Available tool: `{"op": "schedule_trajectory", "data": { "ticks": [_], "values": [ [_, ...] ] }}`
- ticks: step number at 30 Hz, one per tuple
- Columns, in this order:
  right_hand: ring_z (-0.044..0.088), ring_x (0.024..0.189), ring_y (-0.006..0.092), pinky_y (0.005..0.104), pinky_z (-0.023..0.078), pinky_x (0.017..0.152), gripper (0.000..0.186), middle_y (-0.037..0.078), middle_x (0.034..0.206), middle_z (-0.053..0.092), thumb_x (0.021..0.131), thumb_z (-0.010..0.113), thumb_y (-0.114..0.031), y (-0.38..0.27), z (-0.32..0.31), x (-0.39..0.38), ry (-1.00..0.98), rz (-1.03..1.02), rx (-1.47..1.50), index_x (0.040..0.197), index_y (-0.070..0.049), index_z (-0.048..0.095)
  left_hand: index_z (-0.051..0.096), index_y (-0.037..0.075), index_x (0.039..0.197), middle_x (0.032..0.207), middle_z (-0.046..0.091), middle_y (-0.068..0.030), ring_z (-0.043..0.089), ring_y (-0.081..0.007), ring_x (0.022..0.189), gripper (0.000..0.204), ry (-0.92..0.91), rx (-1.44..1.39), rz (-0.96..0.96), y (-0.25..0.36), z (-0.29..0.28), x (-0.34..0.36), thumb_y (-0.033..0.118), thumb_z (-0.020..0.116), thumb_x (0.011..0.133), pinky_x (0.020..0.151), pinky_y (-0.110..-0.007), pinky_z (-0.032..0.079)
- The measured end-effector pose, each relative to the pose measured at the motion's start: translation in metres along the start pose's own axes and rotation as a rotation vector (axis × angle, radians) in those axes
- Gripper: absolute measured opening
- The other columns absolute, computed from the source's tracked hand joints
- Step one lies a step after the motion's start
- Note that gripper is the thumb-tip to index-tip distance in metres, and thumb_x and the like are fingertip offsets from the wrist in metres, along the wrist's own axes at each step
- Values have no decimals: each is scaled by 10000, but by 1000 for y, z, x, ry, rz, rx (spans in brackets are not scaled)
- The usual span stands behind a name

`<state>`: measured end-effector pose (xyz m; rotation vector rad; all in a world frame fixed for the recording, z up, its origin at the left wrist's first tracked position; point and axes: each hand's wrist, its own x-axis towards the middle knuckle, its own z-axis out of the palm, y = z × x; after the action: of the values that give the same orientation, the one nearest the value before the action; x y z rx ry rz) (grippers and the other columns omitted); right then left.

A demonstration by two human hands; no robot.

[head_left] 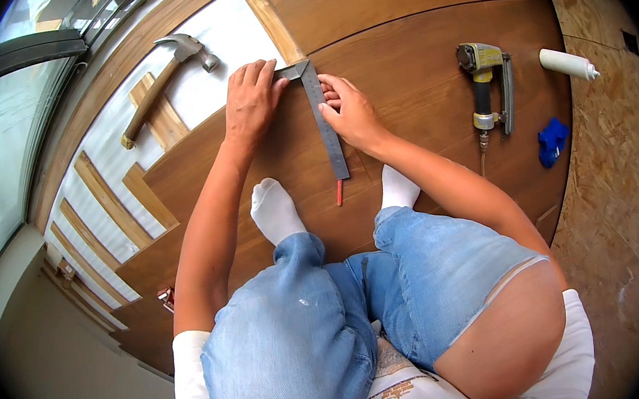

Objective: The person fits laminate planks onto a subfloor by applying glue, hammering them into place with a tapping block, and securing them using a nail gun.

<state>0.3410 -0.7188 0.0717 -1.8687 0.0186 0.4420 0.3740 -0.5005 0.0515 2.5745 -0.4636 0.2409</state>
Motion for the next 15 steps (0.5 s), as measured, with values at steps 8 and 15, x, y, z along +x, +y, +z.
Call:
{"op": "schedule_trajectory", "data": {
  "ticks": [8,15],
  "values": [
    [669,999,309,396,553,865,309,145,1127,686,847,676,7,4,-29,-59,-130,-311,-271,1155,-4,655,667,84,1258,1150,678,-82,614,-288,1087,372,85,19,-38,-7,18,-6,131,739,896,953,-416,470],
    [585,1102,234,378,471,965,199,58,1099,613,831,714,-190,21,-36,-112,-587,-766,-635,996,-91,664,675,91,1259,1157,687,-73,625,-285,1074,347,149,36,-91,-1,30,-6,129,725,918,961,-404,472]
  ]
}}
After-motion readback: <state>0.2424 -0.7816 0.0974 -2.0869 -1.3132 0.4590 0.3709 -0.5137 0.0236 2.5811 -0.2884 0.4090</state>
